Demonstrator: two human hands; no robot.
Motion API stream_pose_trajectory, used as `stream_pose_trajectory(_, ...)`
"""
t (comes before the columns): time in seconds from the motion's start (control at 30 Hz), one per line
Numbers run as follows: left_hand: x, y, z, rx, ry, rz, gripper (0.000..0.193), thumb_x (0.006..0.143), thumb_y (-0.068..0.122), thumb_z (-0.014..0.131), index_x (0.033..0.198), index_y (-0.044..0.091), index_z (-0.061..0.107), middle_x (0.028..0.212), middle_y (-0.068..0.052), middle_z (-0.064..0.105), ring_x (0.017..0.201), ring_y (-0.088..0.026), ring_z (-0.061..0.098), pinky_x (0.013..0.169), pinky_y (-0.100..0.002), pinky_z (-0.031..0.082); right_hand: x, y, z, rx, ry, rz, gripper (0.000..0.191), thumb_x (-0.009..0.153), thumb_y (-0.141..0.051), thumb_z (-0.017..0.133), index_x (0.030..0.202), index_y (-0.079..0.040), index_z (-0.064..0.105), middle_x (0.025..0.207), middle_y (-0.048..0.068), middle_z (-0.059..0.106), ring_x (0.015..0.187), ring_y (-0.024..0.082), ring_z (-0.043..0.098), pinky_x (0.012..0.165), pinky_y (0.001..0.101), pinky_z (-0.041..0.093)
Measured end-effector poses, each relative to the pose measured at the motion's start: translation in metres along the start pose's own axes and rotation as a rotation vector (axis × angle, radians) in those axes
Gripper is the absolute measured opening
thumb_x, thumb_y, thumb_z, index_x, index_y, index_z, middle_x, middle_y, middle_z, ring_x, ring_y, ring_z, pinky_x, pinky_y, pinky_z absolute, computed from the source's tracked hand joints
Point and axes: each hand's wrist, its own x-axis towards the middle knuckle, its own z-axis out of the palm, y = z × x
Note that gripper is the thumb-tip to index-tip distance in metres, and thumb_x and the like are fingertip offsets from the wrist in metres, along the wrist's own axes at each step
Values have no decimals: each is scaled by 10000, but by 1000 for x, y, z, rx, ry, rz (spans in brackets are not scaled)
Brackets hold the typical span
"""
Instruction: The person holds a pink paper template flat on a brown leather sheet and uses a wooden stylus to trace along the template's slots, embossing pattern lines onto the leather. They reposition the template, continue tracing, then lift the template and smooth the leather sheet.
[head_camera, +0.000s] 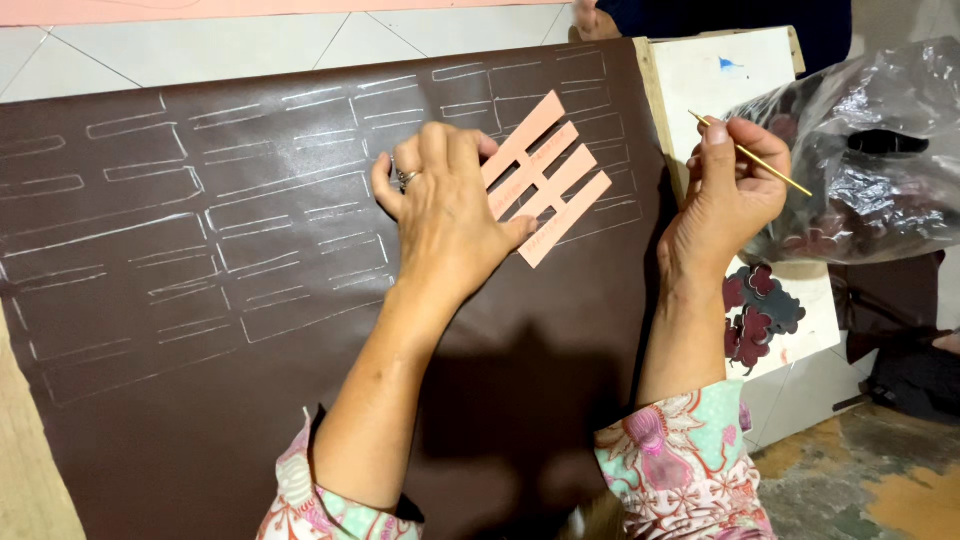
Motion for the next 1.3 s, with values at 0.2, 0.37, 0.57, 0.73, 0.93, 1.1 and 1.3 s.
stream_pose_trajectory(0.2, 7, -23, 3, -614, 311, -180, 287, 913, 173, 807, 1122, 58, 647, 985, -18, 650, 948, -157, 586, 942, -371, 426, 0, -3, 3, 20, 47, 28, 194, 1002, 25, 773, 1098, -7, 608, 970, 91, 682, 762, 119, 630, 681, 219, 526)
stream_pose_trajectory(0.37, 15, -39, -2, -1176, 583, -19, 206, 1084, 138, 664, 1246, 41, 581, 1175, -38, 671, 1108, -103, 636, 1002, -278, 538, -2, -7, 4, 46, -74, 141, 187, 970, 40, 758, 1066, -24, 610, 924, 77, 686, 708, 89, 586, 616, 193, 470)
stream_pose_trajectory(0.57, 18, -43, -2, -1285, 603, -57, 192, 1090, 171, 630, 1205, 25, 581, 1142, -73, 655, 1025, -125, 650, 940, -302, 572, -11, -4, 5, -226, -434, 182, 175, 975, 69, 729, 1073, -35, 627, 976, 67, 705, 823, 86, 649, 751, 208, 535)
stream_pose_trajectory(0.73, 20, -49, -7, -1473, 555, -116, 184, 1115, 226, 607, 1115, 44, 582, 1000, -94, 646, 766, -143, 648, 698, -313, 592, -9, -2, 5, -197, -234, 255, 167, 953, 57, 725, 1045, -34, 619, 902, 68, 708, 692, 81, 579, 595, 200, 445)
stream_pose_trajectory(0.93, 18, -47, -7, -1489, 517, -118, 210, 1114, 255, 617, 1079, 52, 578, 914, -73, 663, 668, -103, 581, 598, -253, 489, 2, -5, 1, 121, -6, 328, 178, 967, 37, 701, 1086, -22, 584, 891, 105, 663, 687, 130, 616, 702, 283, 606)
stream_pose_trajectory(1.1, 18, -47, -7, -1481, 520, -144, 206, 1101, 258, 617, 1078, 57, 583, 894, -45, 651, 645, -77, 543, 553, -239, 446, 7, -3, -5, 215, 20, 361, 197, 990, -24, 718, 1156, -8, 613, 967, 126, 675, 699, 125, 605, 731, 294, 616)
stream_pose_trajectory(1.3, 18, -50, -5, -1503, 535, -146, 228, 1134, 280, 594, 1104, 55, 577, 919, -39, 658, 699, -58, 540, 559, -220, 402, 12, 4, -18, 309, 30, 402, 298, 1042, -185, 696, 1250, 16, 623, 982, 117, 680, 733, 137, 590, 775, 301, 592)
